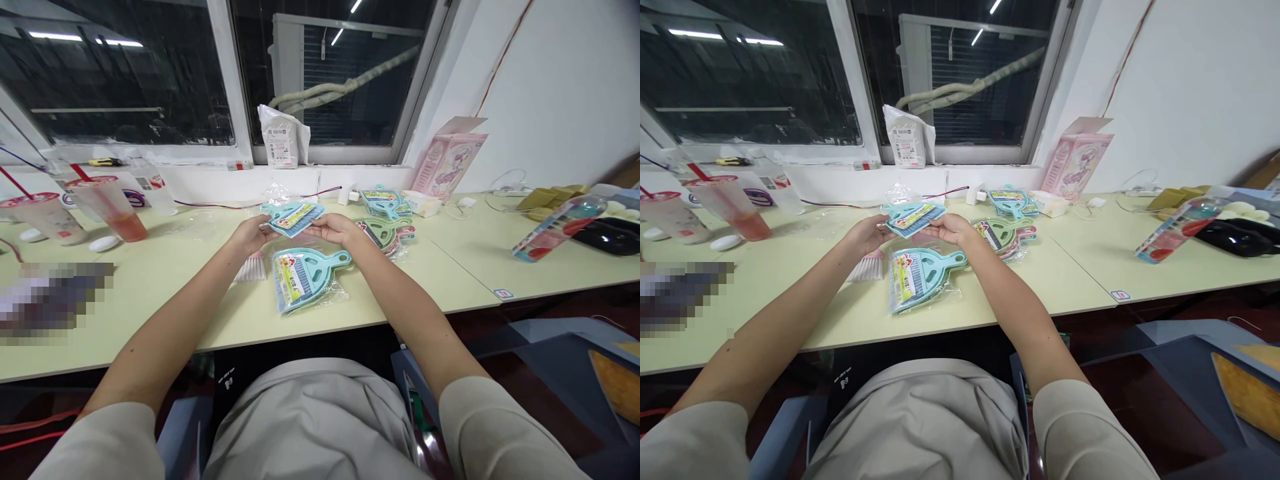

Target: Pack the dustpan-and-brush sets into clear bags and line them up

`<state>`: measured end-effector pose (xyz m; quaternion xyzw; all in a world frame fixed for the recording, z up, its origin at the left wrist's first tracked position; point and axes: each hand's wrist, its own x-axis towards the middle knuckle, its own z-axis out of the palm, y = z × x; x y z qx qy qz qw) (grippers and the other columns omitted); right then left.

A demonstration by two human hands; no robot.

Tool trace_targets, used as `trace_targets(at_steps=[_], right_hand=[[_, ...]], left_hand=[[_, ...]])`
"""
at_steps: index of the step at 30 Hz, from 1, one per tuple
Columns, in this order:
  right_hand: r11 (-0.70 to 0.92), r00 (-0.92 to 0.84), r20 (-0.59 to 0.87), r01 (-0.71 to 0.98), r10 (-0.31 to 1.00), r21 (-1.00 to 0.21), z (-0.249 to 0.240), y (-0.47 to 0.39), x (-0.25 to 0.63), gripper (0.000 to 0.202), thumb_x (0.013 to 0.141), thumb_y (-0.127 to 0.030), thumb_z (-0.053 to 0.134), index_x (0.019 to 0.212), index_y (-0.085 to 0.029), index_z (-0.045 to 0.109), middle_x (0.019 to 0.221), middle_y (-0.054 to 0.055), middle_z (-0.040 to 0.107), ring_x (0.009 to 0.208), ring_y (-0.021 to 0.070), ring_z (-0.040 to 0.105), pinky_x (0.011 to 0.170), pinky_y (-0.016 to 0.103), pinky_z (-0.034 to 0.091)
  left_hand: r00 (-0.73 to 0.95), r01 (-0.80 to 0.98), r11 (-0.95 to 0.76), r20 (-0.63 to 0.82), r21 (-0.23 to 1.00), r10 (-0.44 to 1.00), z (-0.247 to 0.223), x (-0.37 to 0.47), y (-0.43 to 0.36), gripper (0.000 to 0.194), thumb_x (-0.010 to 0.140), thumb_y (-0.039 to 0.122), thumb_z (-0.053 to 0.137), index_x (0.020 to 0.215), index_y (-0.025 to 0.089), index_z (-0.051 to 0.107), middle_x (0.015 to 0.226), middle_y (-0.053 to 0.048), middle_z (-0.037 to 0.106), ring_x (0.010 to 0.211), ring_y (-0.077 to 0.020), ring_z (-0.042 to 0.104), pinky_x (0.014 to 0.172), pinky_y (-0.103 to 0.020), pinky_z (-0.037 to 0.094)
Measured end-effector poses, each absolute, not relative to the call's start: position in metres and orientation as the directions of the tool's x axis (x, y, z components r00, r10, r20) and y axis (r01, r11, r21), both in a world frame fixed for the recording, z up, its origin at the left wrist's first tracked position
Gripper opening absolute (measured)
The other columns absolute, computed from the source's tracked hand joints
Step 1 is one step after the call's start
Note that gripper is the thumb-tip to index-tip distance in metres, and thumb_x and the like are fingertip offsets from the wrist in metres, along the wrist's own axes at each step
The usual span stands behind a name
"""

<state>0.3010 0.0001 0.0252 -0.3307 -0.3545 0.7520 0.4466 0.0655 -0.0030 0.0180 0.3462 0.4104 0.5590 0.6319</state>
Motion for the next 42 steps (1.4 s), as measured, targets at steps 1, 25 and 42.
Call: trace_targets(at_steps=[1,25,42], right_hand=[[-0.349,-0.38,-0.181,-0.438,0.907,-0.828,0.025,0.001,0.301,0.037,0.095,0.007,0.043,0.123,-0.009,0.061,0.093,0.01,0.075,0.087,0.0184,0.076,0.083,0.034,0.067],[-0.247,-0.261,-0.136,-0.463,0.956,-0.851,0.018,0.007,0.292,0.036,0.086,0.013,0.05,0.109,-0.009,0.067,0.093,0.009,0.077,0.086,0.0187,0.076,0.088,0.036,0.067],[-0.254,-0.253,-0.141,-0.502,0.957,-0.827,0.018,0.008,0.289,0.034,0.088,0.012,0.047,0.108,-0.008,0.066,0.089,0.009,0.077,0.082,0.0177,0.076,0.077,0.031,0.068]], left_hand=[[0.054,-0.419,0.144,-0.134,0.896,0.99,0.018,0.065,-0.003,0.019,0.091,0.006,0.059,0.108,0.007,0.066,0.096,-0.018,0.075,0.083,-0.0222,0.075,0.075,-0.033,0.067],[0.122,-0.442,0.167,-0.125,0.881,0.985,0.025,0.077,-0.015,0.022,0.088,0.013,0.064,0.11,0.013,0.067,0.093,-0.011,0.077,0.08,-0.0208,0.076,0.074,-0.032,0.066],[0.214,-0.393,0.185,-0.106,0.901,0.971,0.025,0.075,-0.018,0.03,0.088,0.029,0.075,0.113,0.014,0.07,0.105,-0.015,0.077,0.091,-0.0277,0.076,0.084,-0.047,0.067]])
